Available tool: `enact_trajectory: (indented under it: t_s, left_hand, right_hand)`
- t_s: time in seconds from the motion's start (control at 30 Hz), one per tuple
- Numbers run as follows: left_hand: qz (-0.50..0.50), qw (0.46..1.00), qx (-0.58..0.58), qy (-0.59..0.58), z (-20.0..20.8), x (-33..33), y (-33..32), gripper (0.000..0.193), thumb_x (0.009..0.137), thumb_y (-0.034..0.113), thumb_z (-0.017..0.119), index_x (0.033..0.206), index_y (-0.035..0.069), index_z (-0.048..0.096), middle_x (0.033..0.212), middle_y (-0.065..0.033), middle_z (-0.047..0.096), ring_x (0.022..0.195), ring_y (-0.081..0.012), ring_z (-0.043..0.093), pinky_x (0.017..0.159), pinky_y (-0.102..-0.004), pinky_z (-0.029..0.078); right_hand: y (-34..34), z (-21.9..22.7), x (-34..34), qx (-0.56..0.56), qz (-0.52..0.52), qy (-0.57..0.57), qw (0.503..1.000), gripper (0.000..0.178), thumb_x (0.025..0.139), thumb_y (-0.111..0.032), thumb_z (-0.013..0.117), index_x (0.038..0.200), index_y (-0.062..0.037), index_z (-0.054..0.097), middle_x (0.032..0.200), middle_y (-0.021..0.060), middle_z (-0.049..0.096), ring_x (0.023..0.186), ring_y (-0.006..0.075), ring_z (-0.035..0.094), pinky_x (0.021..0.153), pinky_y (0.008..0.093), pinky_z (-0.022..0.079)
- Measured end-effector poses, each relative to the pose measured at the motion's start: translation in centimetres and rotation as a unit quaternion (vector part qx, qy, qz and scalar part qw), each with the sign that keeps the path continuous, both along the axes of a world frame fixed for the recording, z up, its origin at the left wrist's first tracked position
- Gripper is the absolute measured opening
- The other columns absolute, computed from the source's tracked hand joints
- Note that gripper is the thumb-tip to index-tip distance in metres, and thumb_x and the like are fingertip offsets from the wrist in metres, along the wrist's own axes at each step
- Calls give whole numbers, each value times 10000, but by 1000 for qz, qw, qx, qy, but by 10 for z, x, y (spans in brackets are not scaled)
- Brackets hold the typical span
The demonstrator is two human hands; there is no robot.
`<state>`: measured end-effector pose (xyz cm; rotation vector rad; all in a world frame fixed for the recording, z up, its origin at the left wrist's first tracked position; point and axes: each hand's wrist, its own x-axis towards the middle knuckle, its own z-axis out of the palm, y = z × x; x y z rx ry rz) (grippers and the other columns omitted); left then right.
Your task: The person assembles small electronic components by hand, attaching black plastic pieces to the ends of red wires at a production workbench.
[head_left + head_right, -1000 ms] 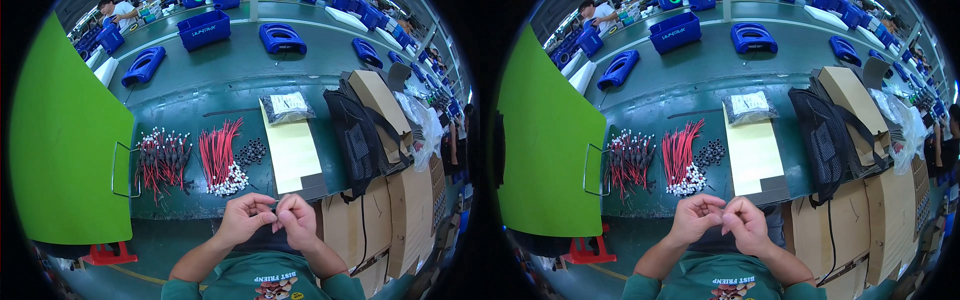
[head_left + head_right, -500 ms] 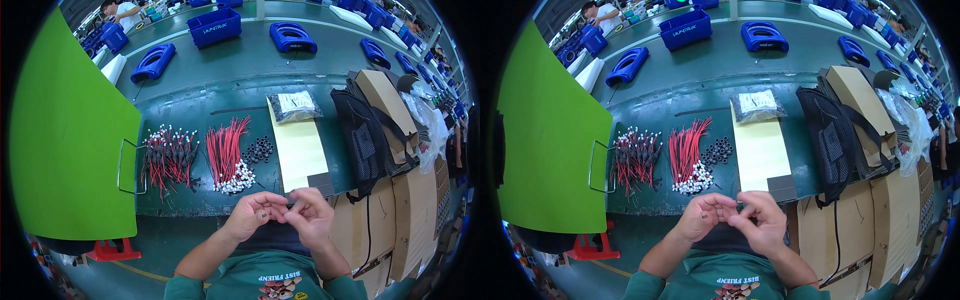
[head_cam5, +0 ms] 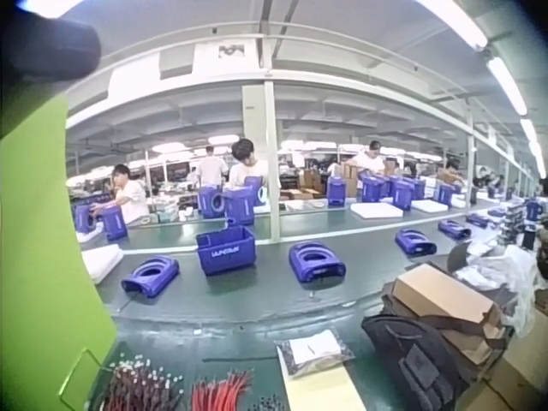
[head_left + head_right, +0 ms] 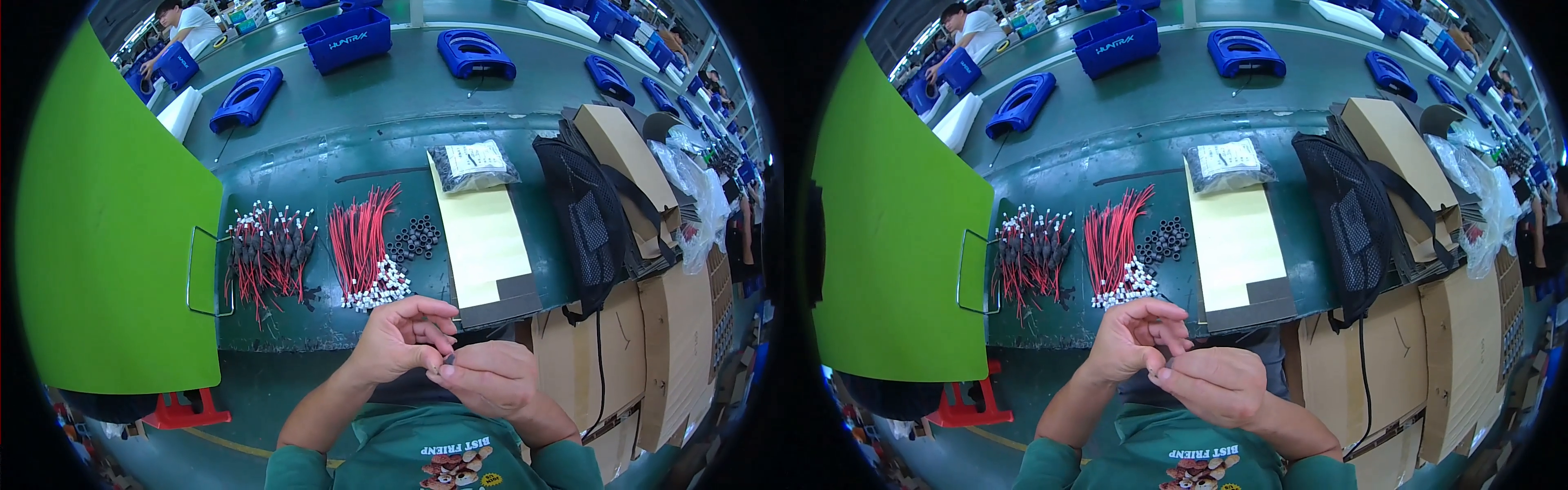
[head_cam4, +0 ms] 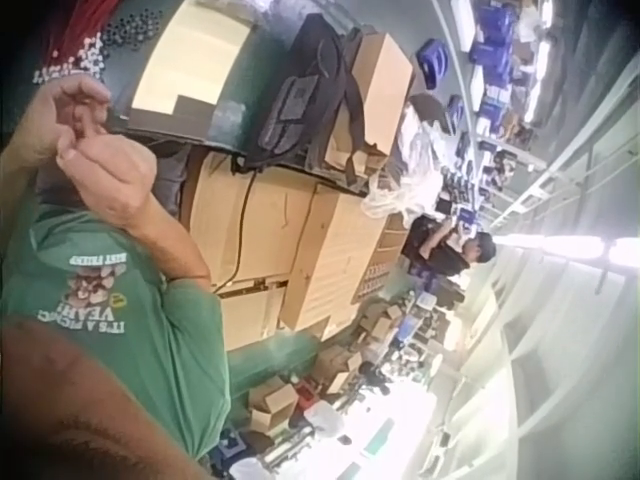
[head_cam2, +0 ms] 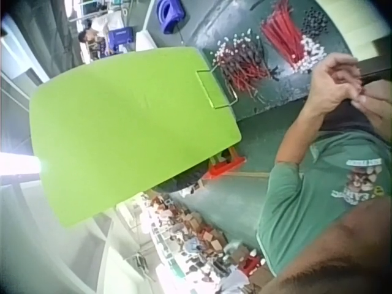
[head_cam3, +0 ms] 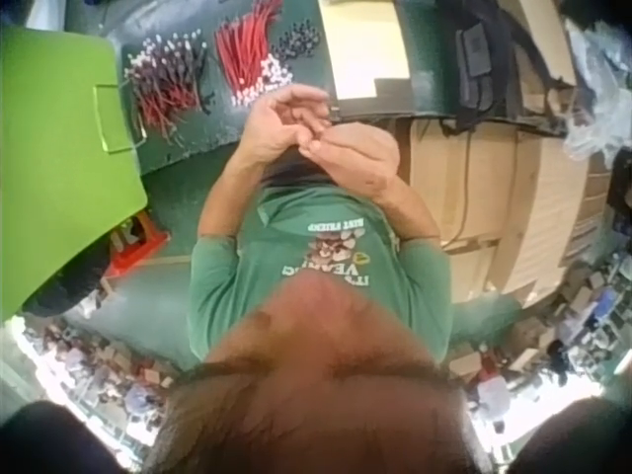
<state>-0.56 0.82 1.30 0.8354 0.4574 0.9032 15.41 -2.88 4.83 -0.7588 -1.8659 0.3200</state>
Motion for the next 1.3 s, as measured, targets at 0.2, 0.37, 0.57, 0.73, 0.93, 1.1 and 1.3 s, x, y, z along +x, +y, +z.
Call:
enact_trajectory:
  t_s: [0.2,0.37,0.57,0.73,0.93,1.1,1.3]
  left_hand:
    - [-25,1000,-2,4,1,3,2,564,612,123,778,1086,-31,513,926,-96,571,762,-110,598,722,-219,494]
    - [-16,1000,-13,15,-1,5,1,537,633,118,765,1084,-32,515,918,-94,571,752,-109,599,711,-202,490]
    - [-31,999,-14,2,0,7,1,529,647,155,760,1079,-31,517,914,-88,573,746,-98,594,696,-193,486]
    - [-27,998,-54,24,3,12,-2,651,575,357,765,1035,-41,533,862,-103,598,719,-113,601,642,-199,486]
    - [-49,998,-34,-10,-3,12,-3,546,658,250,744,1073,-27,521,890,-67,572,718,-55,552,643,-156,453]
    - [-46,998,-38,2,-4,11,-2,554,653,262,748,1071,-25,523,890,-64,570,686,-42,529,620,-146,436]
    - [-45,998,-49,2,-4,13,-3,563,649,276,750,1067,-27,525,888,-61,569,697,-41,529,621,-142,433]
  right_hand:
    - [3,0,-2,-12,-10,37,999,261,581,-49,756,812,-73,635,710,25,583,567,138,575,461,224,456]
    - [0,-4,0,-5,-19,10,1000,264,586,-51,762,803,-94,616,726,29,589,582,147,585,483,234,469]
    - [1,-11,-4,2,-20,91,996,253,589,-35,746,820,-77,652,701,18,572,559,134,570,448,221,439]
    - [5,-11,-1,19,-2,80,997,269,579,-36,754,824,-83,652,717,18,585,560,131,561,449,222,434]
    - [0,-5,-3,-33,-25,78,996,264,564,-23,766,780,-89,628,722,26,584,554,137,562,470,219,432]
    - [1,-8,-2,-22,-29,75,997,257,563,-24,767,772,-85,629,730,32,588,542,141,562,474,219,436]
    - [1,-10,-2,-26,-26,79,996,266,559,-31,770,782,-90,637,723,36,588,531,139,559,470,217,431]
